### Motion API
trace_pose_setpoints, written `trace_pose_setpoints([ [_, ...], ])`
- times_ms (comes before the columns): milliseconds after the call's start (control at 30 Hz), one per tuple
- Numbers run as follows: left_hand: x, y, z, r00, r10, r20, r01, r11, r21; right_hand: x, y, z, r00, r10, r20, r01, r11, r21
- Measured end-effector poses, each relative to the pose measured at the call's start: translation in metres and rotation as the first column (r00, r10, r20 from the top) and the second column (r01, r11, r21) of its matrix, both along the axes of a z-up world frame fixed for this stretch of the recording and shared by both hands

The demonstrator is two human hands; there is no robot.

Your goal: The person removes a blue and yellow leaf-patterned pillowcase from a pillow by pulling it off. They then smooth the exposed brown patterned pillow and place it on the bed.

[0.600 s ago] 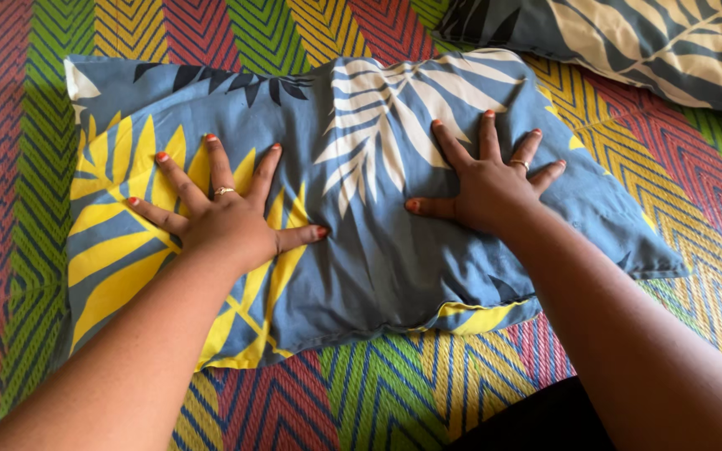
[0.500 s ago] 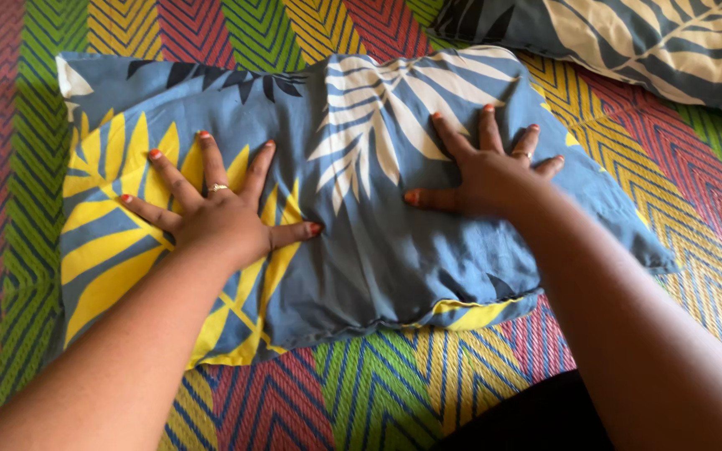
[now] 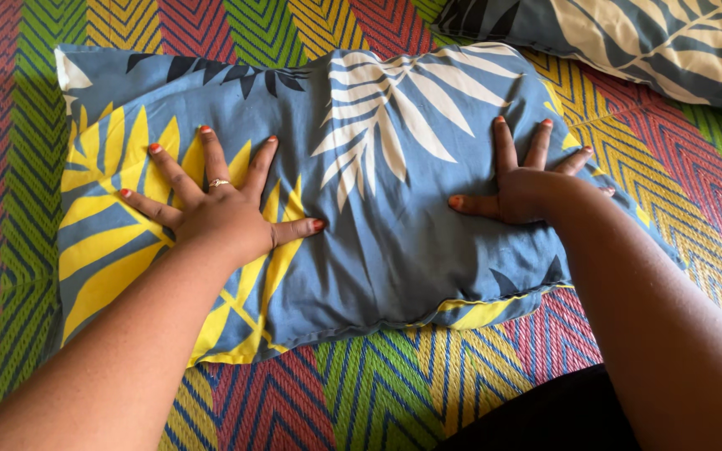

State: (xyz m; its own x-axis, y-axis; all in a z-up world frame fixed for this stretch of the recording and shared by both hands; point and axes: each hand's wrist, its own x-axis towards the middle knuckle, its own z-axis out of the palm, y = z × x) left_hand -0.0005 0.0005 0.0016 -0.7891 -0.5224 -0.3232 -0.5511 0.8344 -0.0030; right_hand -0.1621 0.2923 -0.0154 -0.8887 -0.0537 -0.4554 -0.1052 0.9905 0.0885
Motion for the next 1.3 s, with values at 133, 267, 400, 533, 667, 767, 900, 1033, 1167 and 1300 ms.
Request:
trace_pose_setpoints([
  [133, 0.001, 0.001, 0.004, 1.0, -0.016, 0.0, 0.016, 1.0, -0.003, 0.005, -0.004, 0.002, 0.998, -0.058, -0.013, 0.058, 0.997, -0.057],
  [267, 0.001, 0.003, 0.009, 1.0, -0.017, 0.021, 0.017, 1.0, 0.002, 0.005, 0.003, 0.0, 0.998, -0.051, -0.038, 0.046, 0.993, -0.111],
  [400, 0.0, 0.002, 0.01, 0.999, -0.036, 0.027, 0.037, 0.999, -0.017, -0.015, 0.009, 0.002, 0.992, 0.035, -0.121, -0.061, 0.974, -0.218],
  [533, -0.001, 0.006, 0.007, 0.995, -0.066, -0.076, 0.065, 0.998, -0.011, -0.015, -0.021, 0.023, 0.974, -0.024, -0.227, -0.077, 0.903, -0.424],
  [667, -0.015, 0.015, 0.005, 0.984, -0.112, -0.135, 0.115, 0.993, 0.014, 0.031, -0.089, 0.013, 0.896, 0.175, -0.408, -0.318, 0.894, -0.317],
  [767, -0.019, 0.019, -0.003, 0.966, -0.211, -0.152, 0.21, 0.977, -0.021, 0.062, -0.098, 0.0, 0.828, 0.345, -0.441, -0.491, 0.826, -0.277],
  [900, -0.021, 0.02, -0.012, 0.947, -0.264, -0.183, 0.252, 0.964, -0.085, 0.069, -0.1, -0.011, 0.813, 0.381, -0.441, -0.528, 0.8, -0.283],
  [1033, -0.026, 0.022, -0.014, 0.956, -0.26, -0.135, 0.247, 0.963, -0.104, 0.066, -0.104, -0.018, 0.818, 0.394, -0.419, -0.522, 0.814, -0.254],
  [1167, -0.025, 0.022, -0.011, 0.959, -0.264, -0.106, 0.254, 0.962, -0.101, 0.064, -0.106, -0.019, 0.828, 0.393, -0.401, -0.511, 0.823, -0.249],
  [1300, -0.028, 0.015, -0.006, 0.945, -0.281, -0.168, 0.274, 0.96, -0.064, 0.065, -0.106, -0.018, 0.829, 0.386, -0.405, -0.507, 0.824, -0.253],
])
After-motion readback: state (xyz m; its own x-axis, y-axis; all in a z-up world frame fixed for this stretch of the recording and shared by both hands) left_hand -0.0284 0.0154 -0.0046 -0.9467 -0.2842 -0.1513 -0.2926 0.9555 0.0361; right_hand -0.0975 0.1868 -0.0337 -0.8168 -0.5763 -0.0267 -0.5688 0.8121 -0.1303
